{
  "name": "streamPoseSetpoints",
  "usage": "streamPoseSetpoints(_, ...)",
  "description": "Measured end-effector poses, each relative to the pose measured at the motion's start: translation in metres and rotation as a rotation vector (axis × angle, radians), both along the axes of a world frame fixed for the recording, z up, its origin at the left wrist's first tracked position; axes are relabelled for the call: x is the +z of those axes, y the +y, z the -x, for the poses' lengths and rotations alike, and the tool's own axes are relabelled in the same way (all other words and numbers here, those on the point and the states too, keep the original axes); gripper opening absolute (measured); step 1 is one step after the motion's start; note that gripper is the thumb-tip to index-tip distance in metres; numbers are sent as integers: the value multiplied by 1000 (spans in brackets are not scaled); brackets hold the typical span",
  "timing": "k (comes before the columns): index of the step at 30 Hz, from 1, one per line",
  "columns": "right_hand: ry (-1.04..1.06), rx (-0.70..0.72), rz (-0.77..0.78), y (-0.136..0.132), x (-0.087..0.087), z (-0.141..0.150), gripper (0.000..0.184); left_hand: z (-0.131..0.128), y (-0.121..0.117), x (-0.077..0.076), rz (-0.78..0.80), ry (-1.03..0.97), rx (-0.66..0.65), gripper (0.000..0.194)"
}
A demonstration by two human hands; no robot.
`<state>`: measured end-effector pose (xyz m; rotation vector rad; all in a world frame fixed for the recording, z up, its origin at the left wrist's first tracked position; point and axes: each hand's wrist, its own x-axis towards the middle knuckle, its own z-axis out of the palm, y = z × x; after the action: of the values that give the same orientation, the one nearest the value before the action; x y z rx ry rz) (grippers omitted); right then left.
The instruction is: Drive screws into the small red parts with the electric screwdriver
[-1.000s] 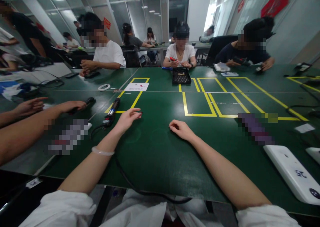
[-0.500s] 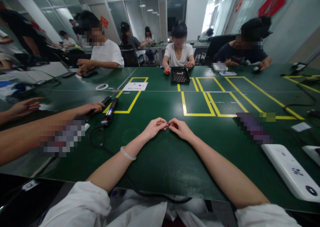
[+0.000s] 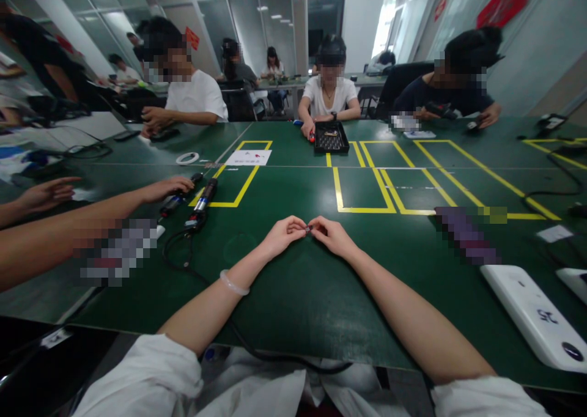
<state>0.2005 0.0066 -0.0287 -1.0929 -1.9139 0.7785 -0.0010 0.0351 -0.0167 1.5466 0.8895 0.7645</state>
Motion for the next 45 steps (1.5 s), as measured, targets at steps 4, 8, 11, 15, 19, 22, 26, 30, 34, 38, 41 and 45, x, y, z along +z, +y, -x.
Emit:
streamPoseSetpoints(4,4,5,5,1,-2,0,16,-1,0,-3,1,17,14,29)
streamPoseSetpoints(8,23,7,22,1,-2,0,16,-2,-1,-3,-12,27,45,35)
streamPoseSetpoints(11,47,16,45,2,-3,0,16,-2,-3,-2,-31,60,23,40)
streamPoseSetpoints(15,101,27,80,3,-5,-1,18,-3,-8,1,-75,115,-8,46)
streamPoseSetpoints(19,118,11,83,2,-5,-1,18,-3,-10,3,-94,145,-38,38)
streamPoseSetpoints(22,105,22,84,0,-1,1,18,-3,-9,1,-69,115,-28,32)
streamPoseSetpoints(26,77,48,61,-3,3,5,24,-4,-6,-3,26,49,37,32)
streamPoseSetpoints(30,-21,-9,-12,-4,1,8,27,-7,-7,-2,113,19,87,33)
streamPoseSetpoints(34,-76,-36,-63,-3,-1,8,17,-8,-10,2,161,0,95,30)
streamPoseSetpoints(38,-60,-35,-85,-2,-1,5,14,-8,-9,4,200,-5,101,26)
streamPoseSetpoints(41,-60,-39,-73,-2,0,4,15,-7,-8,4,209,-2,96,24)
streamPoseSetpoints(45,-79,-60,-53,-3,-1,5,19,-6,-7,5,216,-7,78,22)
